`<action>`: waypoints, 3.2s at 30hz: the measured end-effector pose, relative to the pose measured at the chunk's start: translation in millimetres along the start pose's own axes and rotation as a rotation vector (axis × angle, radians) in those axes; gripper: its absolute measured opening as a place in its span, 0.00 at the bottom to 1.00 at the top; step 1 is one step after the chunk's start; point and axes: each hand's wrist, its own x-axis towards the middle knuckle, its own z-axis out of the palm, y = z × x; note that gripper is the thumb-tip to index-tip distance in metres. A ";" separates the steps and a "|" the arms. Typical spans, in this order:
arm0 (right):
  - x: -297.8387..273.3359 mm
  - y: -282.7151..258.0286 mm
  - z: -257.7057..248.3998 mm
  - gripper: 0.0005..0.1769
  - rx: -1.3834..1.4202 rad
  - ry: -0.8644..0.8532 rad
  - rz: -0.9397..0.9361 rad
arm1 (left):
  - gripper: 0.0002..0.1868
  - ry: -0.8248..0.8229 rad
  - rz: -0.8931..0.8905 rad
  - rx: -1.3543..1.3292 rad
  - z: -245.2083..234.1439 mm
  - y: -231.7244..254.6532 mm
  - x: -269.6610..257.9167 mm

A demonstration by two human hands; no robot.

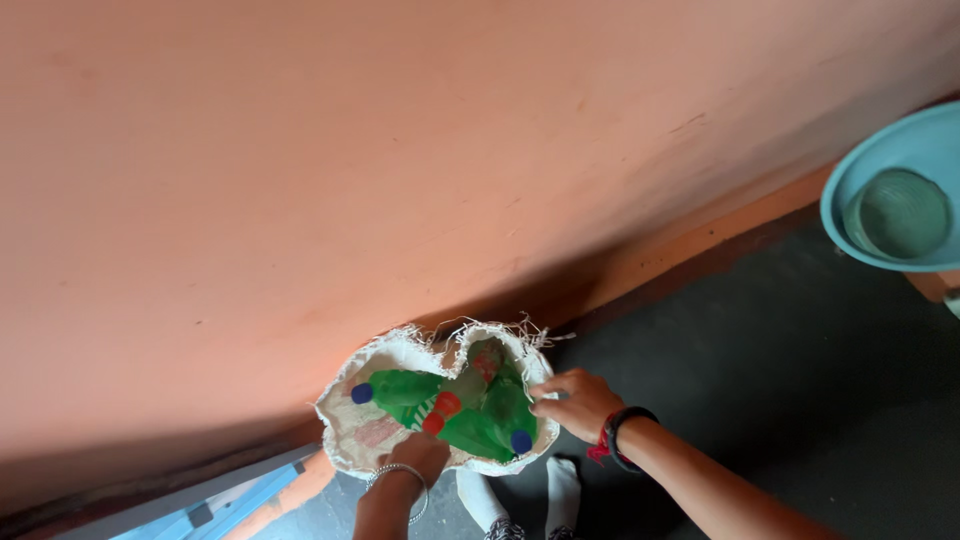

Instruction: The person picks up several plastic bottles and other scattered items from the ground by hand and places them into a white sack. The person then moves to another pile of items and puts more bottles and small objects into the sack.

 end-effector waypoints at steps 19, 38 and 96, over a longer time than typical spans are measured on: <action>-65.1 -17.7 -5.6 0.21 0.408 0.041 -0.284 | 0.17 0.964 0.573 0.104 -0.4 14.5 -10.3; -235.4 -121.4 -7.1 0.19 0.558 0.033 -0.459 | 0.18 0.648 0.574 -1.613 -32.4 -40.9 -315.2; -450.9 -575.1 527.1 0.21 -0.277 -1.121 -1.374 | 0.19 1.756 -0.332 -1.605 33.0 -622.8 -576.9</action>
